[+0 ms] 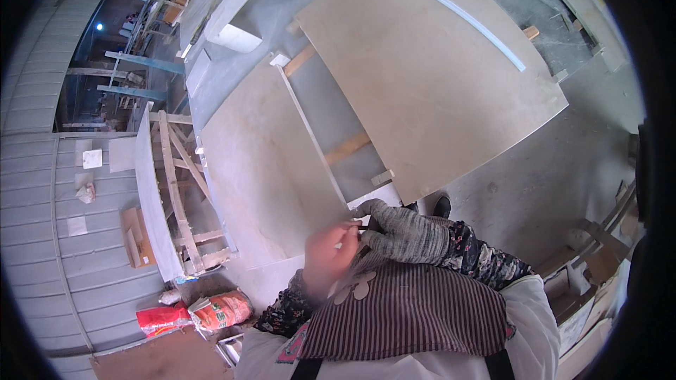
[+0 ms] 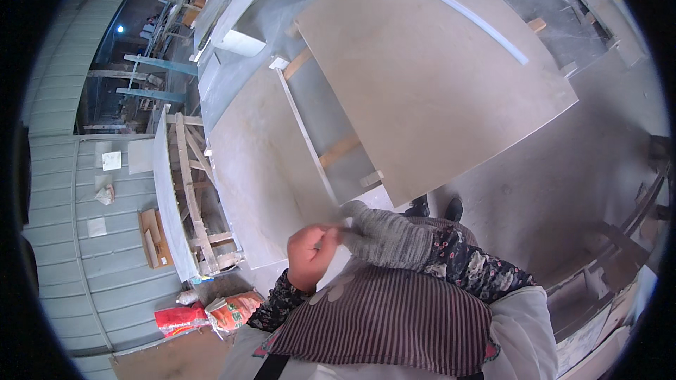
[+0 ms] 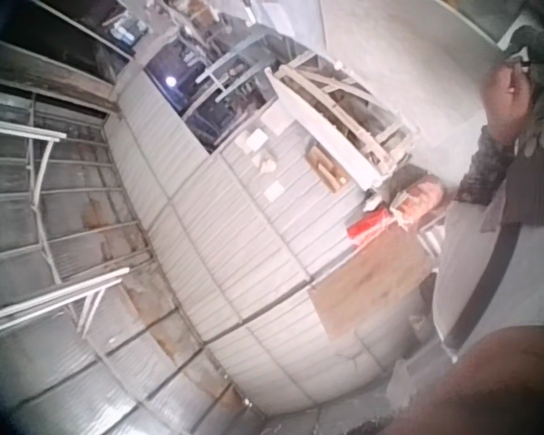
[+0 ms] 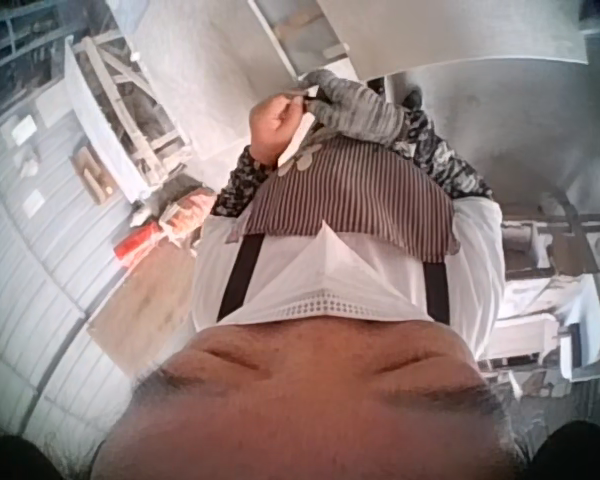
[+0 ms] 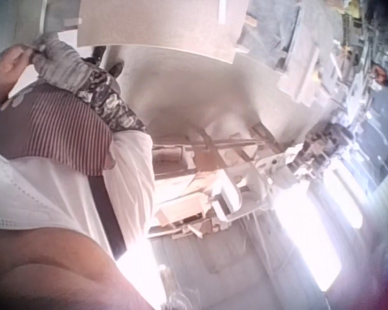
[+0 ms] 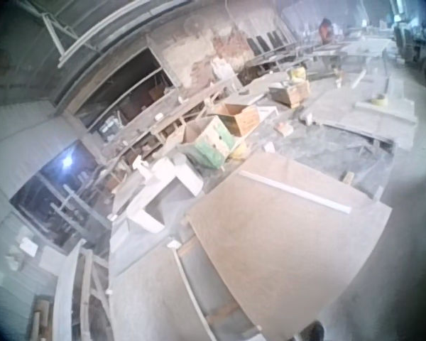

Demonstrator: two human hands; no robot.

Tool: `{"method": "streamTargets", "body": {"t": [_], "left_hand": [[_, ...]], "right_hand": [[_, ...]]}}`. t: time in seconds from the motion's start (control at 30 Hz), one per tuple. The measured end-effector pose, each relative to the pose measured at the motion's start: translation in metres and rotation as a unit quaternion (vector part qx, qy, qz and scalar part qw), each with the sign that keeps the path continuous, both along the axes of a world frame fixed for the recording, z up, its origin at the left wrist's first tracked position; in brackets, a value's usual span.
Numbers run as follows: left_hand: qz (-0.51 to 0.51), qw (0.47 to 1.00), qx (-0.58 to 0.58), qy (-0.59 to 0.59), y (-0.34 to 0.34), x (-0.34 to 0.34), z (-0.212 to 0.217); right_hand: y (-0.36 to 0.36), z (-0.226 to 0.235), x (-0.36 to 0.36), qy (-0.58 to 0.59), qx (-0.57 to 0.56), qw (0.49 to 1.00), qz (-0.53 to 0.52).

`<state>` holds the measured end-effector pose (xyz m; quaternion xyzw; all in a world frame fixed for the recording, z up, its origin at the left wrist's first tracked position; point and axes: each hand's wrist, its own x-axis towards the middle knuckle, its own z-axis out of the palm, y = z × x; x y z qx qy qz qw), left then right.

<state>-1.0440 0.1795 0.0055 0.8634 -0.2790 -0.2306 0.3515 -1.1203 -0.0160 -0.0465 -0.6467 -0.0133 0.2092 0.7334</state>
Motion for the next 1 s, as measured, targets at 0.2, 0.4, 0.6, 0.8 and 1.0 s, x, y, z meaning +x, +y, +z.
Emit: {"method": "streamTargets", "body": {"t": [0.2,0.4,0.6,0.8,1.0], "left_hand": [[0.052,0.978,-0.169,0.112,-0.003,0.035,0.004],[-0.277,0.922,0.047,-0.266,-0.005,0.067,0.021],[-0.309,0.922,0.142,-0.186,-0.015,0.066,0.027],[-0.179,0.905,0.311,-0.229,-0.028,0.109,-0.012],[-0.181,0.853,0.425,-0.244,-0.047,0.121,-0.045]], "right_hand": [[0.005,0.0,0.022,-0.13,-0.151,0.978,-0.059],[0.008,-0.003,0.021,-0.171,-0.246,0.953,-0.047],[-0.038,-0.001,0.009,-0.171,-0.251,0.953,-0.003],[-0.117,-0.015,-0.011,-0.091,-0.19,0.923,-0.322],[-0.15,-0.046,-0.004,-0.214,-0.347,0.832,-0.376]]}}
